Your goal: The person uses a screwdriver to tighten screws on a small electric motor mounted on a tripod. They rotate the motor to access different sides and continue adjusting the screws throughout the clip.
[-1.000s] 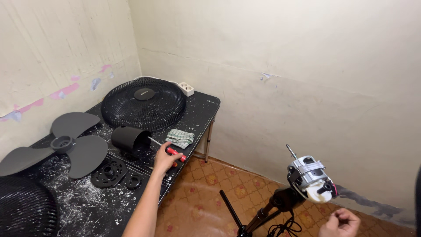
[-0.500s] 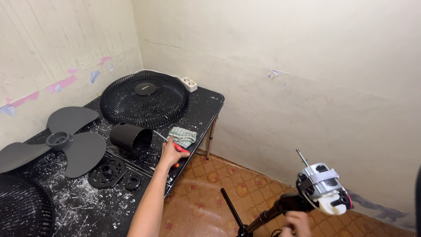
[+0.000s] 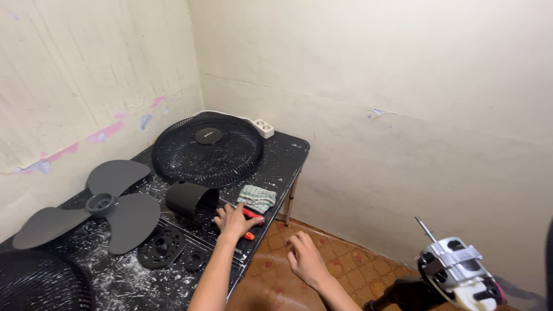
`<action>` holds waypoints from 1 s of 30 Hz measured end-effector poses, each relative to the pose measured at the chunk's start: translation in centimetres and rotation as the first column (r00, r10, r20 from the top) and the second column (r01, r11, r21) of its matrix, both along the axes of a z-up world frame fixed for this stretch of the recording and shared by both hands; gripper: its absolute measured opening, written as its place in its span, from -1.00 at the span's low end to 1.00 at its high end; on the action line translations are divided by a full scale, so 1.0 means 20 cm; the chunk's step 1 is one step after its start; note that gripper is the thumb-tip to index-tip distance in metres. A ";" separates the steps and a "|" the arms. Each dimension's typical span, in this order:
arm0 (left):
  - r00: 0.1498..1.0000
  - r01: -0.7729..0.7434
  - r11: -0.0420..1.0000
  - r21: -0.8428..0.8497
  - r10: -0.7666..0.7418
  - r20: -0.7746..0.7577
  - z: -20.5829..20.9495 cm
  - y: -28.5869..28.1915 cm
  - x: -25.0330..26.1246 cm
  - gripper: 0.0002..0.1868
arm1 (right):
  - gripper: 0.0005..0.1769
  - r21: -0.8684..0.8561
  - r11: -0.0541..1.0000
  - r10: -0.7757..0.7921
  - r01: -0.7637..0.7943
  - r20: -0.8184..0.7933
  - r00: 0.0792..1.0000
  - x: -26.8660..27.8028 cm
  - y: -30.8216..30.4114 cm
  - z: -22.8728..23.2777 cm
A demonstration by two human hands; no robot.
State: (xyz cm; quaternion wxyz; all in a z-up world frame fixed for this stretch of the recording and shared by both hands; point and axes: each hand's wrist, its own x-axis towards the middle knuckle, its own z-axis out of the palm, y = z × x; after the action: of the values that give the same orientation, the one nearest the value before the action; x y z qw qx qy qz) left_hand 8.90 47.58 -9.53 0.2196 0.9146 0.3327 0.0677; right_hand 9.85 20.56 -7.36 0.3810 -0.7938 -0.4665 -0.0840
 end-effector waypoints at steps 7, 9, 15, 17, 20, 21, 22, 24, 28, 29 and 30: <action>0.989 0.045 0.997 0.057 -0.052 0.139 0.00 0.03 -0.06 0.01 | -0.47 0.053 0.998 0.052 -0.047 -0.093 0.994 0.09 0.31 -0.12; 0.963 0.089 0.995 0.044 -0.097 0.253 0.03 0.05 -0.11 -0.09 | -0.48 0.076 0.996 0.045 -0.041 -0.060 0.997 0.13 0.38 -0.16; 0.854 0.110 0.994 0.007 -0.099 0.511 0.14 0.07 -0.54 -0.45 | -0.45 -0.030 0.999 -0.027 0.025 -0.054 0.998 0.27 0.57 -0.28; 0.825 0.067 0.997 0.046 -0.081 0.559 0.12 0.05 -0.72 -0.52 | -0.49 -0.066 0.997 -0.041 0.038 -0.033 0.999 0.30 0.61 -0.31; 0.813 -0.021 0.992 0.124 -0.055 0.580 0.06 0.03 -0.94 -0.57 | -0.56 -0.082 0.995 -0.051 0.051 -0.004 0.999 0.34 0.63 -0.33; 0.814 -0.045 0.990 0.130 -0.039 0.580 0.03 0.04 -0.99 -0.58 | -0.56 -0.070 0.996 -0.057 0.057 -0.001 0.998 0.35 0.64 -0.32; 0.815 -0.065 0.989 0.135 -0.025 0.579 -0.01 0.05 -1.04 -0.58 | -0.57 -0.058 0.996 -0.066 0.066 0.001 0.998 0.34 0.64 -0.31; 0.808 -0.103 0.984 0.148 -0.004 0.589 -0.08 0.06 -1.11 -0.57 | -0.53 -0.048 0.997 -0.067 0.066 -0.011 0.998 0.31 0.64 -0.28; 0.754 -0.151 0.970 0.190 -0.011 0.657 -0.19 0.12 -1.11 -0.54 | -0.47 0.168 0.975 -0.171 0.147 0.136 0.976 0.15 0.62 -0.22; 0.732 -0.161 0.966 0.203 -0.021 0.681 -0.21 0.12 -1.11 -0.54 | -0.55 0.151 0.981 -0.142 0.124 0.114 0.983 0.11 0.61 -0.20; 0.736 -0.158 0.966 0.204 -0.023 0.676 -0.23 0.13 -1.11 -0.54 | -0.63 0.132 0.986 -0.113 0.100 0.093 0.989 0.07 0.60 -0.19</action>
State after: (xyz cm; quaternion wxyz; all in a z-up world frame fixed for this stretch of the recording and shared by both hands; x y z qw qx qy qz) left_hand -13.30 50.18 -14.11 0.2060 0.8353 0.2529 0.4427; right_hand 11.26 32.55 -11.25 0.4019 -0.7865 -0.4356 -0.1735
